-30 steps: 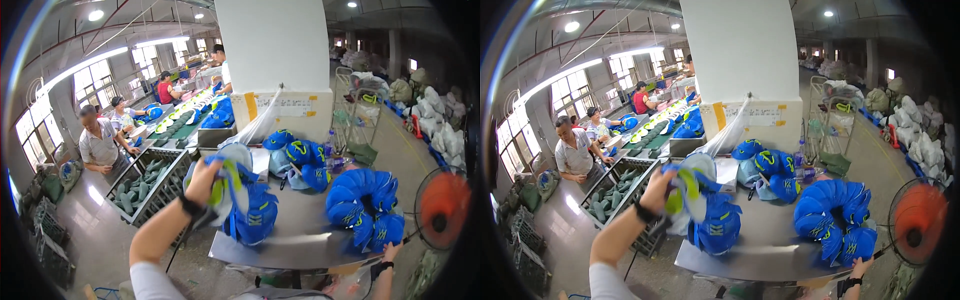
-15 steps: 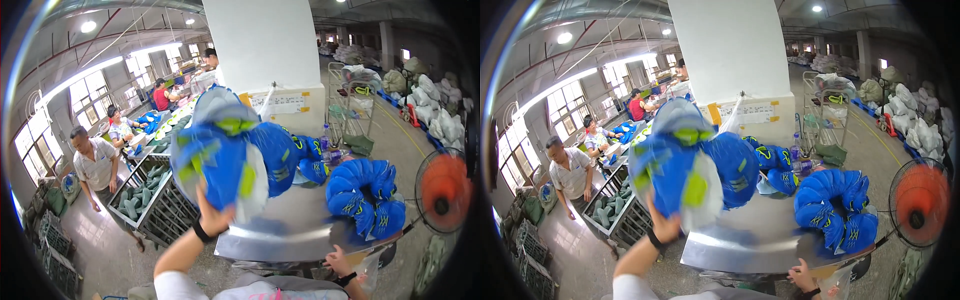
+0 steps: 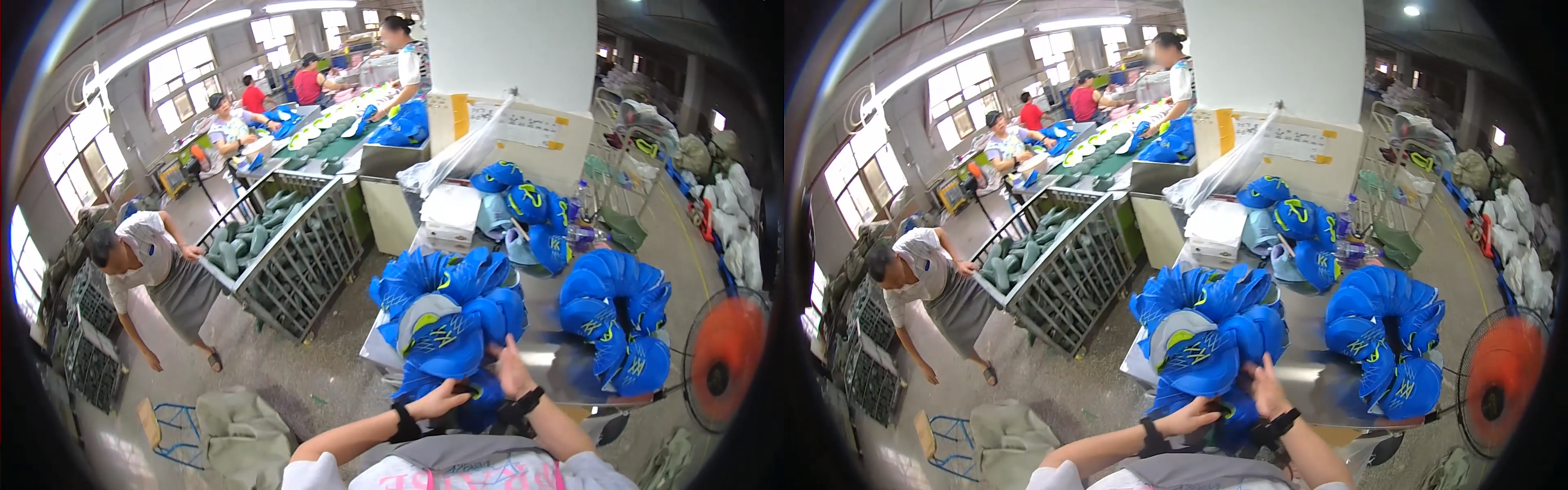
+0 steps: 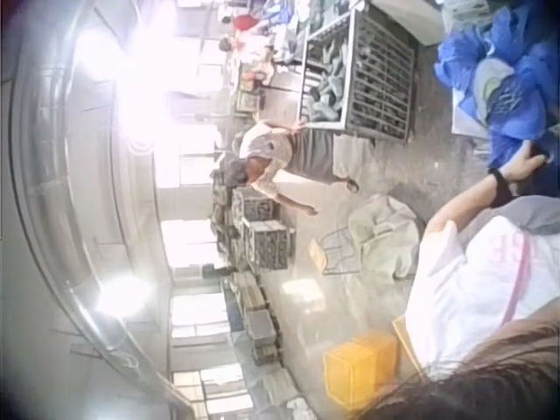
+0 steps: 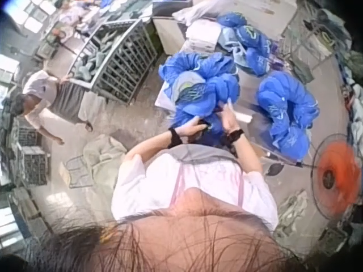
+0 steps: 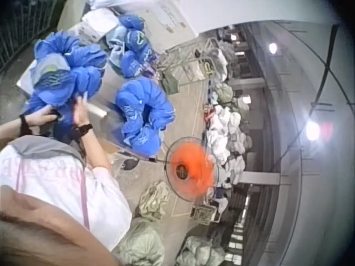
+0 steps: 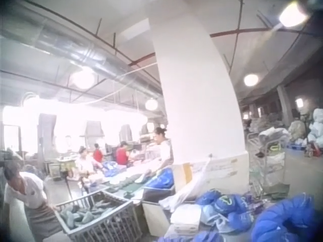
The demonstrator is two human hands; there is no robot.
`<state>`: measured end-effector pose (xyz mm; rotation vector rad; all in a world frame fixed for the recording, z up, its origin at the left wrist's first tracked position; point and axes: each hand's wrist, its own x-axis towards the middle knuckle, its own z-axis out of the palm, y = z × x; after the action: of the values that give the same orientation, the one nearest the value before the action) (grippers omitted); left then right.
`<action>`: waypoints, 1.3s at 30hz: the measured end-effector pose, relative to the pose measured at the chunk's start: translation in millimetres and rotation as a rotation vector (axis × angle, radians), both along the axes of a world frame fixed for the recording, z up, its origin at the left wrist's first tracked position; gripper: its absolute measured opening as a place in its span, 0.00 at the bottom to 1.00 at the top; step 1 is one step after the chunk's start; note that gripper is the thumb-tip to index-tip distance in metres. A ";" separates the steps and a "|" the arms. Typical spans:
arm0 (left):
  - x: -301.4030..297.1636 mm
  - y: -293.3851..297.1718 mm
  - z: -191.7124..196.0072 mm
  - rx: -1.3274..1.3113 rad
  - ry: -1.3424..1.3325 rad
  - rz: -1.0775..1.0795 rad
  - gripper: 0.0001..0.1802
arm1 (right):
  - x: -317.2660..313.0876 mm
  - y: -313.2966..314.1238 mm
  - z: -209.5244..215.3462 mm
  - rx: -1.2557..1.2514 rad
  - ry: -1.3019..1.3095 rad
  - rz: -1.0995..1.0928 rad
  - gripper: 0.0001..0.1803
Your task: The recorder is collecting and organizing blue and yellow shoe uppers in a shoe manufacturing facility.
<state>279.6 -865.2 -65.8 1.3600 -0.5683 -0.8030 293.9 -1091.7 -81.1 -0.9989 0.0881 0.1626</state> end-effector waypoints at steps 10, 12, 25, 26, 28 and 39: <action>-32.6 -66.5 121.9 0.017 -0.947 -0.250 0.16 | 27.1 -157.2 186.9 -0.218 -0.431 -0.457 0.21; -31.9 -34.7 103.8 0.039 -1.100 0.279 0.18 | -1.4 -164.6 179.7 -0.524 -0.312 -0.375 0.19; 45.4 -45.5 102.4 0.913 -1.260 0.178 0.48 | -116.4 41.4 -17.6 -1.332 0.033 0.060 0.44; 51.5 -52.3 94.7 0.925 -1.269 0.197 0.44 | -110.6 42.6 -13.4 -1.508 -0.010 -0.022 0.44; 63.8 -58.4 83.5 0.921 -1.264 0.239 0.35 | -102.6 35.7 -8.6 -1.687 -0.169 -0.271 0.43; 60.8 39.2 23.4 0.255 -0.746 1.015 0.10 | -30.2 -37.2 27.6 -0.996 0.158 -0.542 0.17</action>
<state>340.3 -826.0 -42.4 1.9108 -0.2530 0.5008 263.7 -1129.0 -53.5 -1.9061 0.6214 -0.3414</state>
